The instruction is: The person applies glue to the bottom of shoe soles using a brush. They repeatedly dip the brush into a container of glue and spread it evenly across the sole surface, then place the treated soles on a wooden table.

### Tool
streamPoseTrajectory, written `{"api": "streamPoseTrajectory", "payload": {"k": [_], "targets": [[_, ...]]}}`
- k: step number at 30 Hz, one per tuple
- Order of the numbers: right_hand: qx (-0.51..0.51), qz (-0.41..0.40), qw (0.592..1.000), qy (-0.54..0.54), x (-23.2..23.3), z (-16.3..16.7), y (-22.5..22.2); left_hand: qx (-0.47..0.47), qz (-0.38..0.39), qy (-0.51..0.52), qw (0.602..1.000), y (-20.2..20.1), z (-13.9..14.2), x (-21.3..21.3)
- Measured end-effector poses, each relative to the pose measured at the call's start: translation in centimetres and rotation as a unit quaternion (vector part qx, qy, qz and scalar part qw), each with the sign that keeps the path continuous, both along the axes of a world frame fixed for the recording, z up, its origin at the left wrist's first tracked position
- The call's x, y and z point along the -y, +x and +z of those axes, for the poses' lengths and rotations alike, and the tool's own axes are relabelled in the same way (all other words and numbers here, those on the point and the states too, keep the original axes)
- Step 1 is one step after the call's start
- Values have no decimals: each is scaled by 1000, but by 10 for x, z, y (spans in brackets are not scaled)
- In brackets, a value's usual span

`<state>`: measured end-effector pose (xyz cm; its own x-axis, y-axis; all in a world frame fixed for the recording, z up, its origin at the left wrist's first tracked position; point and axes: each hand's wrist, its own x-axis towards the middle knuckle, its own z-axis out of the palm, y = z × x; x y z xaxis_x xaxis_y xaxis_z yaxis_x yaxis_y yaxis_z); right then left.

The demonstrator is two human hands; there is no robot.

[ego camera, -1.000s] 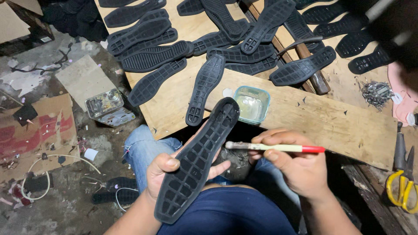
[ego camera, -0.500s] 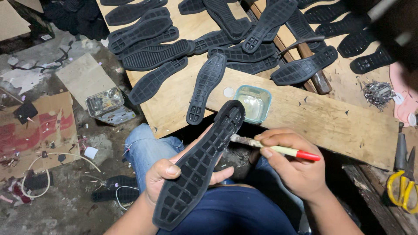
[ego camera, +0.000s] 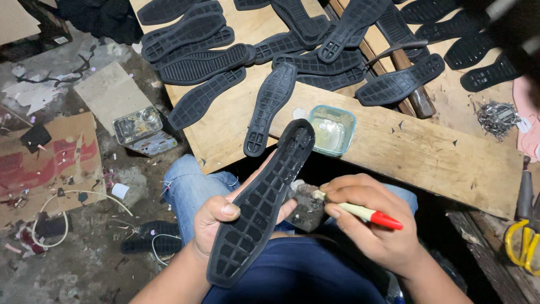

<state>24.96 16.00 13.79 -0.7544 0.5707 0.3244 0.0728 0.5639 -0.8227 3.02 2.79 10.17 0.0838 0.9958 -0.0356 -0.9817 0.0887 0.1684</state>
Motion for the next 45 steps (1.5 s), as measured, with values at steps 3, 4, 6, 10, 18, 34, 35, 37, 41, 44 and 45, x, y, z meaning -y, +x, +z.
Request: {"api": "streamPoseTrajectory", "payload": {"k": [3,4,6,10,18,34,35,37,41,44,45], "targets": [[-7,43,997,58,6,4,-1,11,0,3,1000,0,-2,-2],[-1,69,995,75,7,5,-2,14,-2,3,1000,0,-2,-2],[-4,92,995,29,7,7,-3,20,-8,2,1000,0,-2,-4],[-42,-24,998,41,-1,7,-8,48,-5,-10,999,2,0,-5],[30,83,996,-32,5,0,-3,60,31,-27,997,4,-12,-7],[-30,-4,997,64,9,3,-5,106,-15,107,988,-1,-23,-20],[-27,17,998,58,9,4,-5,103,-14,120,987,-2,-24,-20],[-22,62,997,47,11,5,-6,83,25,96,992,-2,-24,-21],[-14,77,995,57,17,10,0,111,31,46,992,-6,-22,-24],[-26,19,996,81,18,9,2,126,33,73,989,-2,-20,-29],[-32,24,995,86,18,7,1,107,39,71,991,-2,-19,-31]]}}
